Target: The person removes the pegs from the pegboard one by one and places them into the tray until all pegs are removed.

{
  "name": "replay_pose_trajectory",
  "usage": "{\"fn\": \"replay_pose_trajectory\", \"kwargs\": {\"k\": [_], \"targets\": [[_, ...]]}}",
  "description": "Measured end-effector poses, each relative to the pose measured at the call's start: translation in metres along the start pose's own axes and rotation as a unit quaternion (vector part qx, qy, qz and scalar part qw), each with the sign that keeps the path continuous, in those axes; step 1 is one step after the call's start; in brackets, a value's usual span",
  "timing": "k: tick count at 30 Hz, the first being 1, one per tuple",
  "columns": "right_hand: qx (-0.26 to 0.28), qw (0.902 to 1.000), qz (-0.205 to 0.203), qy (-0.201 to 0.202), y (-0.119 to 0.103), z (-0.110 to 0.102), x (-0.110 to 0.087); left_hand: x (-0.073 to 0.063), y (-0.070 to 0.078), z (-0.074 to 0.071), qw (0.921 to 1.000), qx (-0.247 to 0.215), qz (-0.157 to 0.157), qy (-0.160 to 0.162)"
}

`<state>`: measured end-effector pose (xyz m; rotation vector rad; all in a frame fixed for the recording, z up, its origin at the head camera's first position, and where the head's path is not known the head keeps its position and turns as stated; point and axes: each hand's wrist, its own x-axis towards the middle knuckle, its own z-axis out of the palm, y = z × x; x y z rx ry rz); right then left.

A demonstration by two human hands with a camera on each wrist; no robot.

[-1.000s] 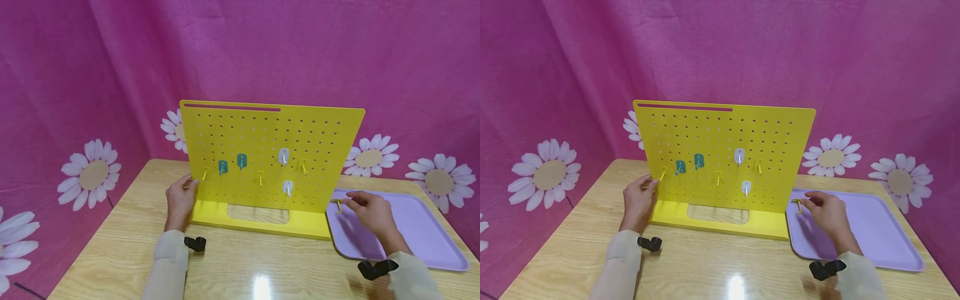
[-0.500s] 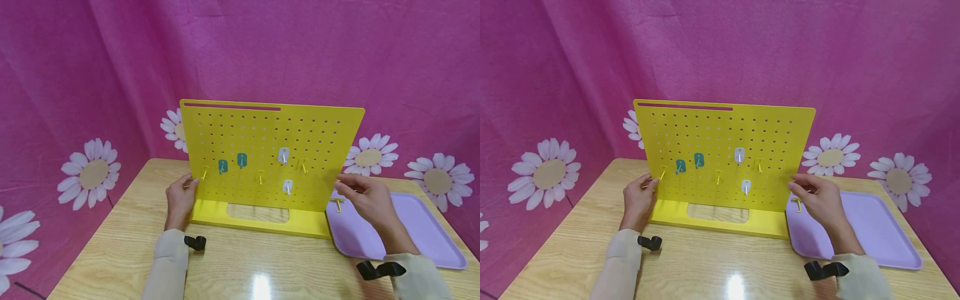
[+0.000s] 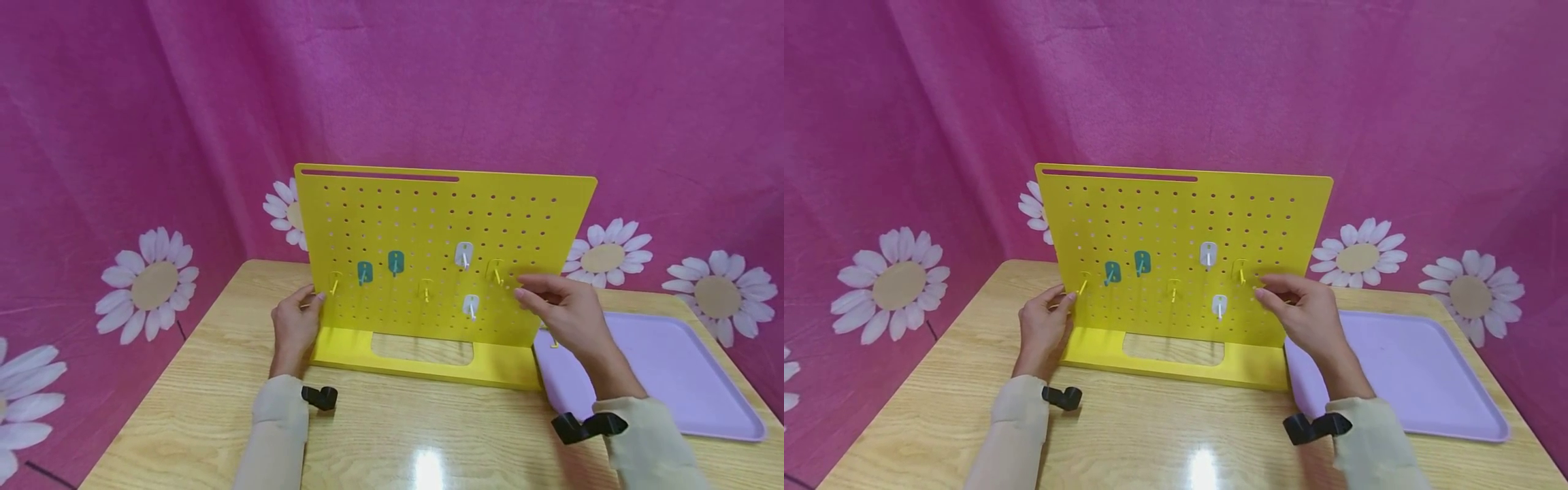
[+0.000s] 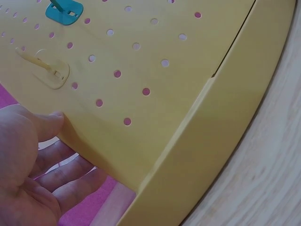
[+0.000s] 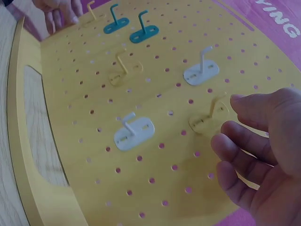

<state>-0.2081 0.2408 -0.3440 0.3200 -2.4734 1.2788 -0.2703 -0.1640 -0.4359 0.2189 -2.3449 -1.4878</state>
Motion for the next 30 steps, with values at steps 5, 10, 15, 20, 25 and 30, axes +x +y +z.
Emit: {"fn": "replay_pose_trajectory", "kwargs": {"k": [5, 10, 15, 20, 25, 30], "targets": [[0.021, 0.9998, 0.0, -0.007, -0.002, 0.011, 0.006, 0.0, 0.001, 0.0, 1.0, -0.001, -0.007, 0.0], [0.025, 0.9996, 0.004, -0.01, -0.004, 0.018, 0.011, 0.0, 0.001, 0.0, 0.9999, -0.002, -0.01, 0.003], [0.021, 0.9997, 0.012, -0.004, -0.006, 0.022, 0.013, -0.001, 0.001, 0.001, 0.9999, -0.007, -0.008, 0.007], [0.011, 0.9998, 0.015, 0.002, -0.008, 0.022, 0.014, -0.001, 0.001, 0.001, 0.9999, -0.005, 0.008, 0.011], [-0.002, 0.9998, 0.015, 0.011, -0.011, 0.021, 0.014, 0.0, 0.0, 0.001, 0.9998, 0.006, 0.015, 0.012], [-0.014, 0.9998, 0.007, 0.012, -0.014, 0.016, 0.013, 0.001, -0.001, 0.001, 0.9998, 0.007, 0.014, 0.012]]}}
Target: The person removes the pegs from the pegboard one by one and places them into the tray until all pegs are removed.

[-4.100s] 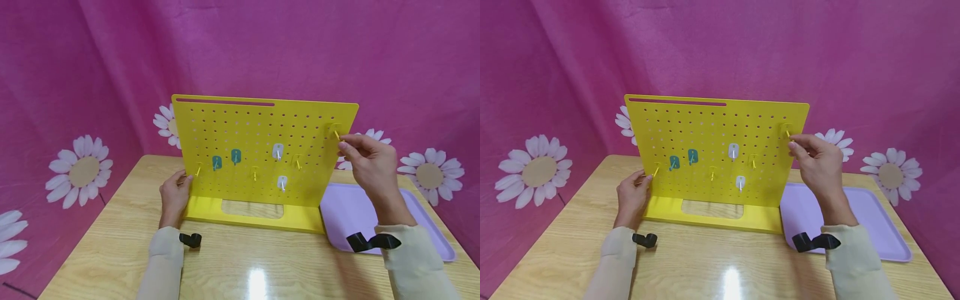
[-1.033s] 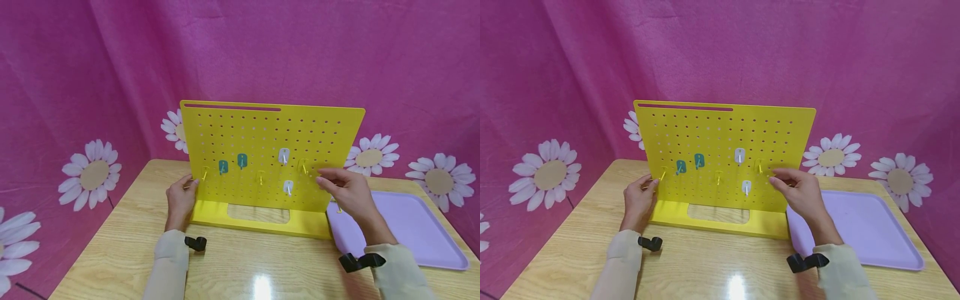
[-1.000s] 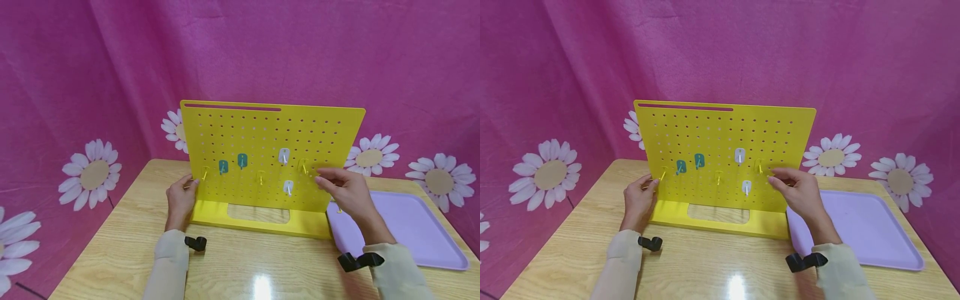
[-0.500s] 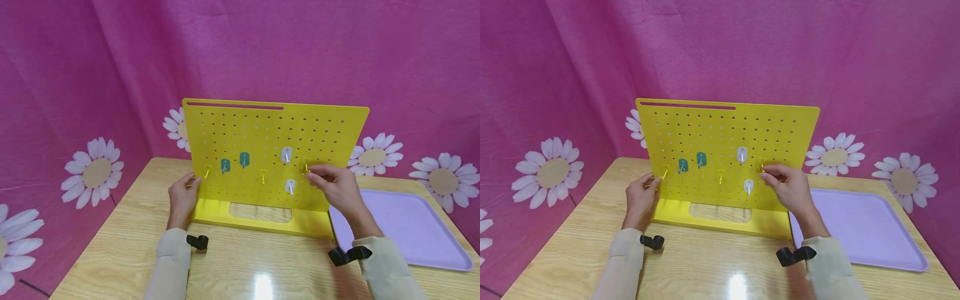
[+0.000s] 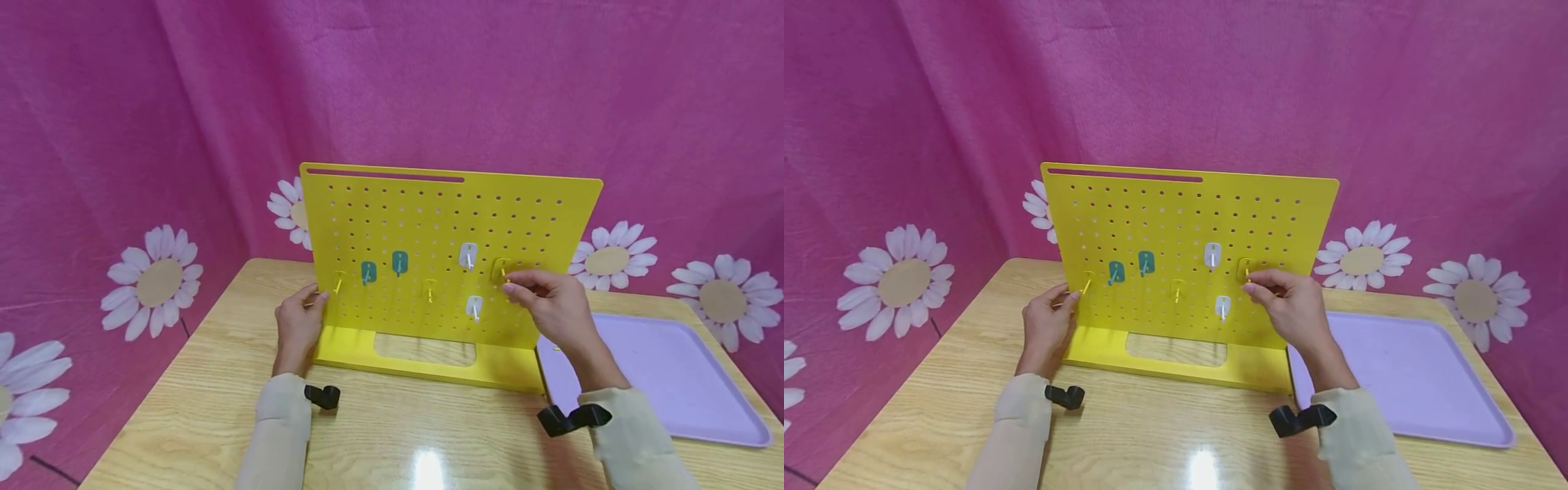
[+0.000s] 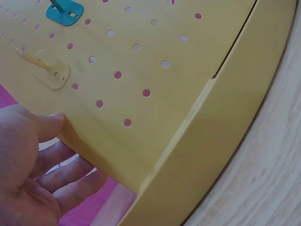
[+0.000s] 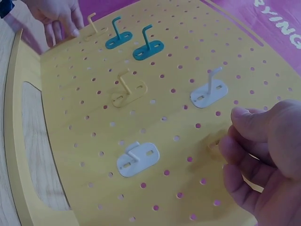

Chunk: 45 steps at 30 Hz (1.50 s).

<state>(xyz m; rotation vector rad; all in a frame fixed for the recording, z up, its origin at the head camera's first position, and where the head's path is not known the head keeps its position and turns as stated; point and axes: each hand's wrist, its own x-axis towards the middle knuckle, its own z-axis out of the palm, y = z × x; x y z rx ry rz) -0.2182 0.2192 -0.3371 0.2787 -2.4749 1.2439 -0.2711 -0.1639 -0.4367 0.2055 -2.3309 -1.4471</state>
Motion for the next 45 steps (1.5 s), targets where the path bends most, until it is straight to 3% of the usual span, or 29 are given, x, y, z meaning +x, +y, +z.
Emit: {"fn": "replay_pose_trajectory", "kwargs": {"k": [7, 17, 28, 39, 45], "targets": [[-0.022, 0.9997, -0.003, 0.004, 0.003, -0.017, -0.008, -0.001, 0.001, 0.0, 1.0, 0.0, -0.003, 0.002], [-0.062, 0.9976, -0.013, 0.027, 0.025, -0.048, -0.028, -0.003, 0.002, -0.002, 1.0, -0.007, -0.002, -0.005], [-0.103, 0.994, 0.029, 0.023, 0.066, -0.076, -0.046, -0.002, 0.001, -0.001, 0.9999, -0.009, -0.008, -0.009], [-0.14, 0.9858, 0.093, 0.005, 0.12, -0.075, -0.055, -0.002, 0.002, 0.0, 0.9999, -0.008, -0.012, -0.008], [-0.18, 0.9794, 0.091, -0.001, 0.141, -0.069, -0.058, -0.002, 0.002, 0.001, 0.9999, -0.004, -0.009, -0.005]]}}
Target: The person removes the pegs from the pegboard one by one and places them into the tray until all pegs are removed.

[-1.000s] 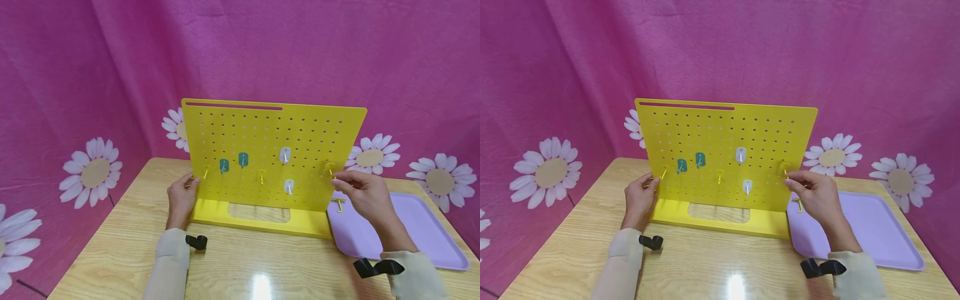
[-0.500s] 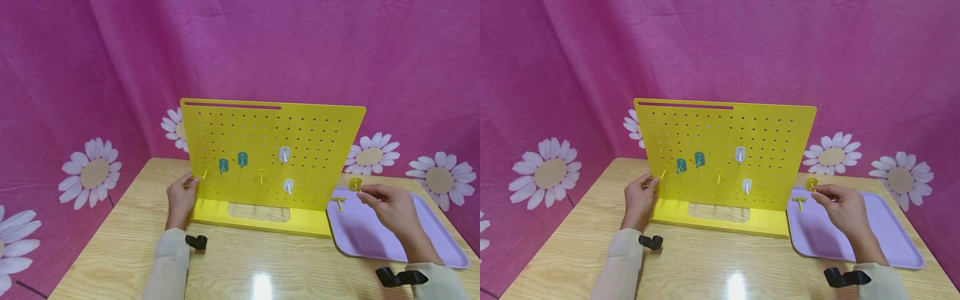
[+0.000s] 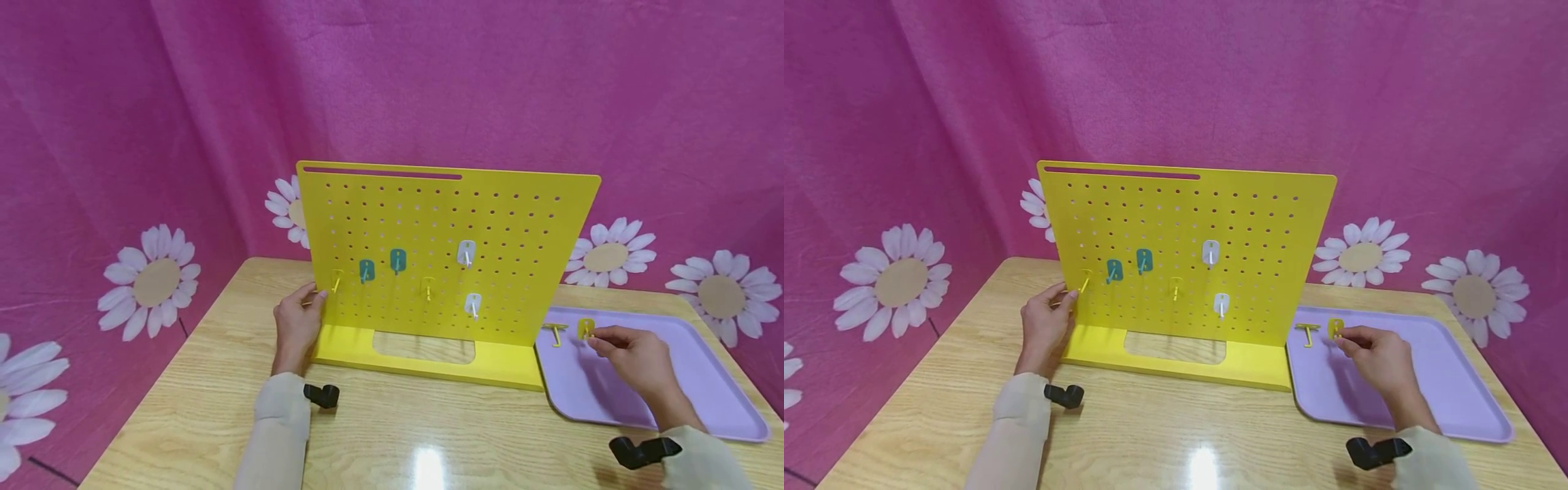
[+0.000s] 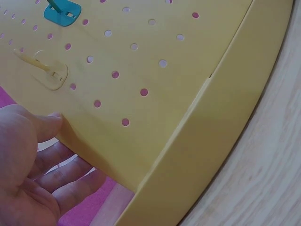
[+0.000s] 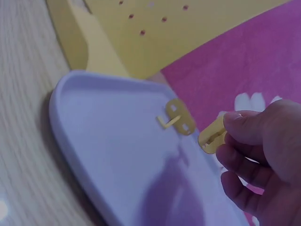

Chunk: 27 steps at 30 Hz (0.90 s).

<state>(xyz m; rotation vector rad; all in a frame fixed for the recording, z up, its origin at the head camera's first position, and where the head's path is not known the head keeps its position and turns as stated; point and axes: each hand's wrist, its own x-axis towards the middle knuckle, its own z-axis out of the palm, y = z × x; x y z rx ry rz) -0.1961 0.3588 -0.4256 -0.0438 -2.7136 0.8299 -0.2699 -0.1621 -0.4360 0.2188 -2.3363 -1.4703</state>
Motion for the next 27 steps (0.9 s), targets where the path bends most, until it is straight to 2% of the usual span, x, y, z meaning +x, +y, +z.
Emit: {"fn": "replay_pose_trajectory", "kwargs": {"k": [10, 18, 27], "targets": [[-0.028, 0.999, -0.034, -0.001, 0.008, 0.016, 0.0, 0.001, -0.001, 0.0, 0.9999, 0.002, 0.015, 0.002], [-0.026, 0.9992, -0.026, -0.018, 0.005, 0.018, -0.002, 0.0, -0.002, 0.0, 1.0, 0.004, 0.009, -0.001], [-0.002, 0.9978, -0.063, 0.019, -0.022, 0.004, -0.002, 0.0, -0.001, 0.0, 1.0, 0.003, 0.007, -0.002]]}}
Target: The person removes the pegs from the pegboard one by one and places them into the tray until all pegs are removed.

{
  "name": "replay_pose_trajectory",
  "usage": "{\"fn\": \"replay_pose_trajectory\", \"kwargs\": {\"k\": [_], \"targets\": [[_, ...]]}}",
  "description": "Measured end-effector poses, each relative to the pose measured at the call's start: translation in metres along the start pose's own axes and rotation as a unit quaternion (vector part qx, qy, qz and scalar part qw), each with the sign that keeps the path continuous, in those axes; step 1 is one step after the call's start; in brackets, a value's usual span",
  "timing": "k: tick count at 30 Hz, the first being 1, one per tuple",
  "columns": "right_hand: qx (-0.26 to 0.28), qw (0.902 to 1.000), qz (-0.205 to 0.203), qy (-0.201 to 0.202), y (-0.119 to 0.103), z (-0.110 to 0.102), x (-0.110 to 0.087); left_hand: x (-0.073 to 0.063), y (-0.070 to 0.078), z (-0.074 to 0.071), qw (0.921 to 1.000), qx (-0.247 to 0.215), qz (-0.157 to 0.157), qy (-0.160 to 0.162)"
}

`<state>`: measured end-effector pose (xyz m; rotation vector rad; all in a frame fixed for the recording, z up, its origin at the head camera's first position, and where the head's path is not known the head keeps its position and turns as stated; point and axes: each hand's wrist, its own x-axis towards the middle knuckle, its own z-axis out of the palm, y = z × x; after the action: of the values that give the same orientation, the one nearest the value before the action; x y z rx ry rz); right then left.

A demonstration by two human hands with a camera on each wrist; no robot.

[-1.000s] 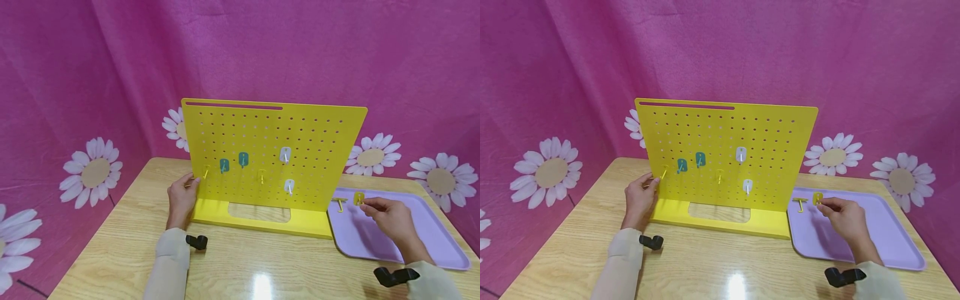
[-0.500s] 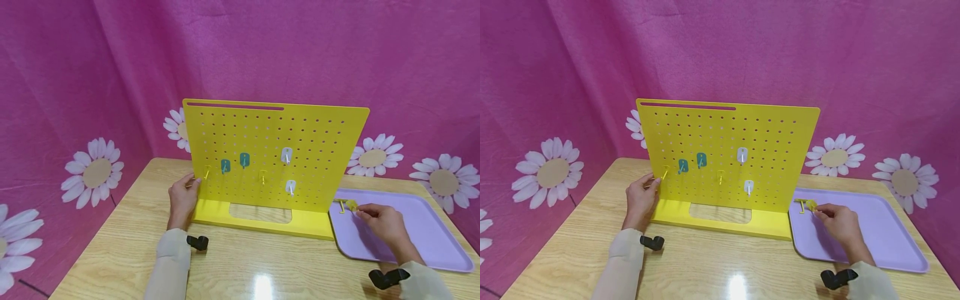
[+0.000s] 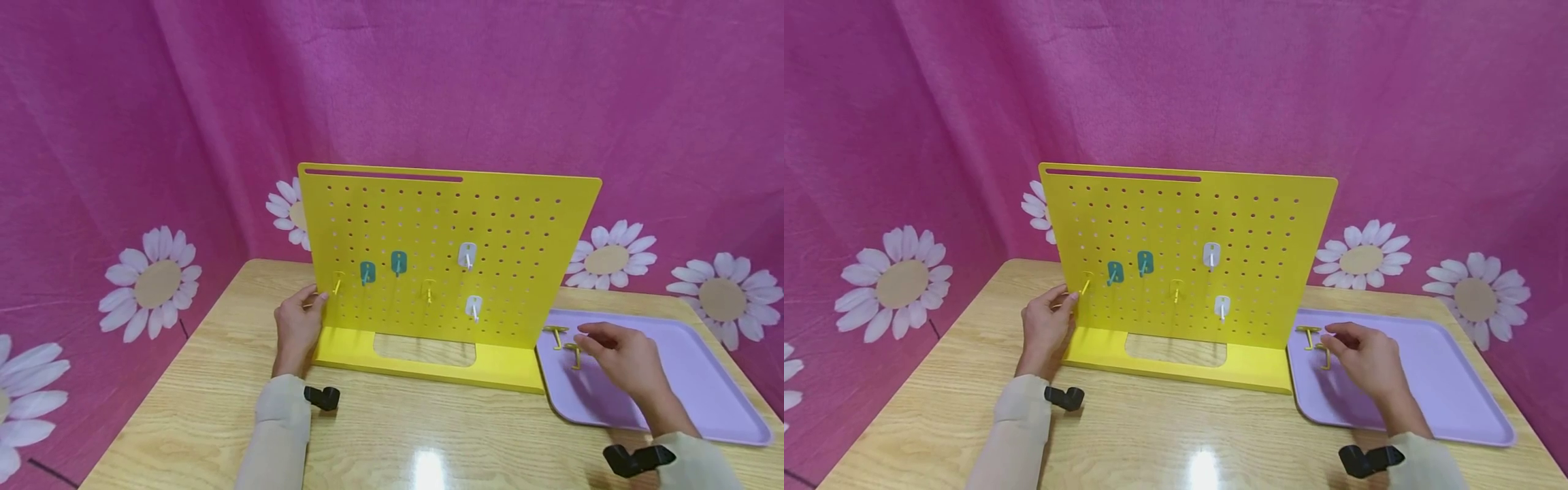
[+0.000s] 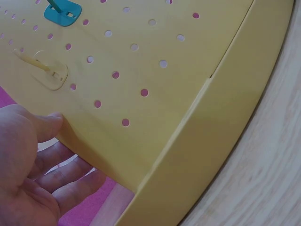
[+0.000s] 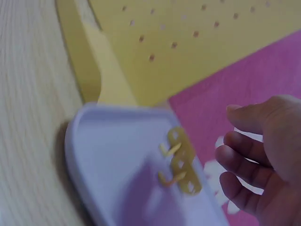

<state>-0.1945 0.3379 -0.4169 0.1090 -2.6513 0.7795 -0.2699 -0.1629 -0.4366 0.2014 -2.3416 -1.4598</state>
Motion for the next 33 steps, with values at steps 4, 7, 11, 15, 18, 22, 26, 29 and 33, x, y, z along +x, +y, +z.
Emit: {"fn": "replay_pose_trajectory", "kwargs": {"k": [4, 7, 11, 15, 18, 22, 26, 29, 33], "targets": [[0.023, 0.9997, -0.009, 0.009, -0.018, -0.003, 0.002, 0.0, 0.0, 0.0, 1.0, 0.0, -0.002, -0.001], [0.051, 0.9984, -0.022, 0.015, -0.032, -0.001, 0.003, 0.0, 0.0, -0.001, 1.0, -0.001, -0.004, -0.003], [0.084, 0.9957, -0.036, 0.013, -0.051, 0.004, 0.005, 0.0, 0.001, -0.002, 1.0, 0.0, -0.006, -0.004], [0.103, 0.9939, -0.04, 0.001, -0.065, 0.011, 0.007, 0.001, 0.002, -0.001, 0.9999, 0.001, -0.01, -0.003], [0.103, 0.9938, -0.041, -0.005, -0.073, 0.017, 0.009, 0.001, 0.002, -0.001, 0.9999, 0.002, -0.01, -0.003], [0.115, 0.9925, -0.039, -0.01, -0.082, 0.025, 0.011, 0.001, 0.002, 0.0, 1.0, 0.0, -0.006, -0.003], [0.137, 0.9897, -0.039, -0.015, -0.089, 0.032, 0.012, 0.001, 0.002, -0.001, 1.0, 0.002, 0.0, -0.001], [0.154, 0.9873, -0.034, -0.022, -0.094, 0.038, 0.011, 0.0, 0.002, -0.001, 1.0, 0.002, 0.001, 0.0], [0.167, 0.9849, -0.026, -0.036, -0.1, 0.046, 0.011, 0.0, 0.003, -0.002, 1.0, -0.003, -0.002, -0.003]]}}
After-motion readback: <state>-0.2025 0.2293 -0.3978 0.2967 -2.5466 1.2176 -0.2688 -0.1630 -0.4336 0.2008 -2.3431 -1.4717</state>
